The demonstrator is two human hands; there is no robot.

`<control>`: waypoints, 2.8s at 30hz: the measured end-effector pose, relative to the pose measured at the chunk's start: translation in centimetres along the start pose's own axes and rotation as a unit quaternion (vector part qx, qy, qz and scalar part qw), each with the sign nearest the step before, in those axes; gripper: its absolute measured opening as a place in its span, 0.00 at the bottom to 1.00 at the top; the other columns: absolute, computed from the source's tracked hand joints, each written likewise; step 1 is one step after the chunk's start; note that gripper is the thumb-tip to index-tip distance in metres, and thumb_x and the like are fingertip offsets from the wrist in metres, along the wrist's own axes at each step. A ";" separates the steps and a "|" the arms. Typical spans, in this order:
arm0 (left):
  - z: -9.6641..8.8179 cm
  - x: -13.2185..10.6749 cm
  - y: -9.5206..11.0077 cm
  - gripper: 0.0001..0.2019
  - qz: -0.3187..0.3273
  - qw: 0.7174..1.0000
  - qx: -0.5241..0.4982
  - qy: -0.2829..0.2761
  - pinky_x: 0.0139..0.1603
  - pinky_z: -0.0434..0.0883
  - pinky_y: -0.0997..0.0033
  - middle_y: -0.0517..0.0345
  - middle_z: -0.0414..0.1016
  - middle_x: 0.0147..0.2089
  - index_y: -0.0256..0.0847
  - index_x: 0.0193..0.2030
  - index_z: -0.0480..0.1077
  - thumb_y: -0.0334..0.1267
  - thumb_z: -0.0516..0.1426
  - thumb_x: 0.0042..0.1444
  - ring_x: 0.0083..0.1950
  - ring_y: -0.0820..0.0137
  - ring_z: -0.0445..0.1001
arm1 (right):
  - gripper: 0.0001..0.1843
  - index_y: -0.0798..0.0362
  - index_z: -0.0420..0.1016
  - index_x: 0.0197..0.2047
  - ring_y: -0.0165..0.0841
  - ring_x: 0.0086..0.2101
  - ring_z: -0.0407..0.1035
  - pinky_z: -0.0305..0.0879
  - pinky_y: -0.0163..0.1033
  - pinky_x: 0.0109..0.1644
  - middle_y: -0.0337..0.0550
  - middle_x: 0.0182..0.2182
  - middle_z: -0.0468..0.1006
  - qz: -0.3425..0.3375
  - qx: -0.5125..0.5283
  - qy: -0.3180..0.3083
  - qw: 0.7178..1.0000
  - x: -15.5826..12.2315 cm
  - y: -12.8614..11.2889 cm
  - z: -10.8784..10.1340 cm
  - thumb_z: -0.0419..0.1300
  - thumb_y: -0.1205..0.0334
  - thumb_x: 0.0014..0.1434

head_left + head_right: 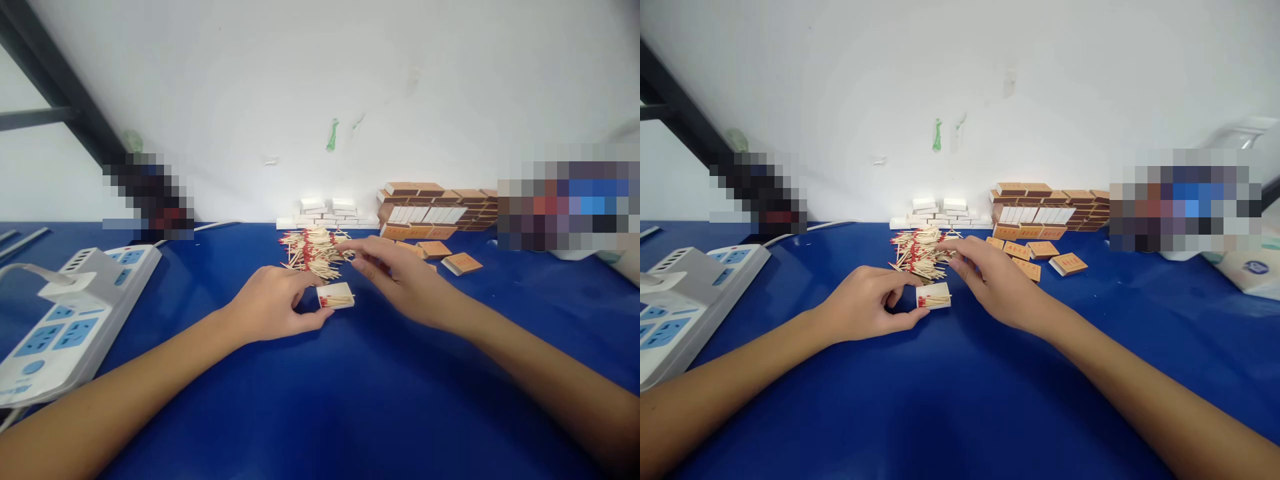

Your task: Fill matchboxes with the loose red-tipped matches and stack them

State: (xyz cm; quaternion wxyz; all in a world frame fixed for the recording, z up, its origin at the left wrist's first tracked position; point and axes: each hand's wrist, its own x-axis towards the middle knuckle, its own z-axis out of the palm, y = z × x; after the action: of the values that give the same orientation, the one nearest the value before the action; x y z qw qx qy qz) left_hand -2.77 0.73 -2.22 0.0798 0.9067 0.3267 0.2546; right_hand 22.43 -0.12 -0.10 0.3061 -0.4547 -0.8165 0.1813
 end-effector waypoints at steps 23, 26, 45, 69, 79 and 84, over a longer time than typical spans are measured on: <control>0.1 -0.3 -0.4 0.16 0.054 0.994 0.096 -0.023 0.30 0.67 0.70 0.60 0.79 0.30 0.39 0.46 0.77 0.50 0.61 0.63 0.28 0.69 0.77 | 0.08 0.50 0.80 0.38 0.34 0.37 0.70 0.65 0.39 0.39 0.43 0.39 0.74 0.021 -0.053 -0.090 0.994 -1.1 -1.0 1.5 0.62 0.57 0.68; 0.1 -0.4 -0.3 0.16 0.076 0.992 0.097 -0.015 0.30 0.69 0.69 0.60 0.81 0.31 0.39 0.48 0.76 0.49 0.60 0.64 0.30 0.68 0.79 | 0.08 0.50 0.78 0.38 0.34 0.38 0.71 0.65 0.39 0.40 0.43 0.40 0.74 0.004 -0.060 -0.090 0.994 -1.1 -1.0 1.4 0.61 0.59 0.69; -0.1 -0.5 0.6 0.15 0.139 0.980 0.134 -0.037 0.28 0.67 0.66 0.59 0.78 0.30 0.39 0.37 0.75 0.50 0.58 0.62 0.30 0.67 0.77 | 0.07 0.50 0.79 0.41 0.35 0.38 0.70 0.63 0.40 0.40 0.44 0.40 0.74 -0.041 -0.101 0.024 0.994 3.3 0.7 4.2 0.63 0.57 0.67; -0.5 -0.5 0.0 0.16 0.106 0.983 0.139 -0.059 0.31 0.67 0.66 0.59 0.81 0.33 0.39 0.40 0.75 0.51 0.58 0.63 0.33 0.65 0.80 | 0.08 0.53 0.75 0.40 0.34 0.36 0.69 0.61 0.39 0.39 0.45 0.42 0.73 -0.040 -0.189 0.000 0.981 3.2 0.5 4.5 0.58 0.61 0.71; -0.6 -0.4 -0.5 0.17 0.080 0.986 0.132 -0.058 0.33 0.69 0.66 0.58 0.81 0.33 0.39 0.45 0.78 0.51 0.59 0.63 0.34 0.65 0.81 | 0.08 0.54 0.75 0.40 0.35 0.36 0.69 0.60 0.40 0.37 0.47 0.41 0.74 -0.045 -0.215 0.000 0.976 3.2 1.5 3.6 0.57 0.62 0.71; -1.1 0.0 -0.3 0.15 0.022 0.991 0.100 -0.085 0.31 0.66 0.68 0.61 0.79 0.30 0.41 0.45 0.79 0.50 0.61 0.61 0.29 0.68 0.77 | 0.08 0.53 0.75 0.40 0.35 0.35 0.69 0.63 0.39 0.38 0.45 0.38 0.74 -0.067 -0.162 0.015 0.984 2.3 2.7 1.7 0.58 0.61 0.71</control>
State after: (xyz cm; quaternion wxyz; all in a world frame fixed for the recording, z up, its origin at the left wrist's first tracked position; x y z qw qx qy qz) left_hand -3.51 0.92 -1.40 0.0109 0.9354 0.3225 0.1447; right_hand 22.07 3.24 -2.11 0.2525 -0.4448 -0.8591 0.0187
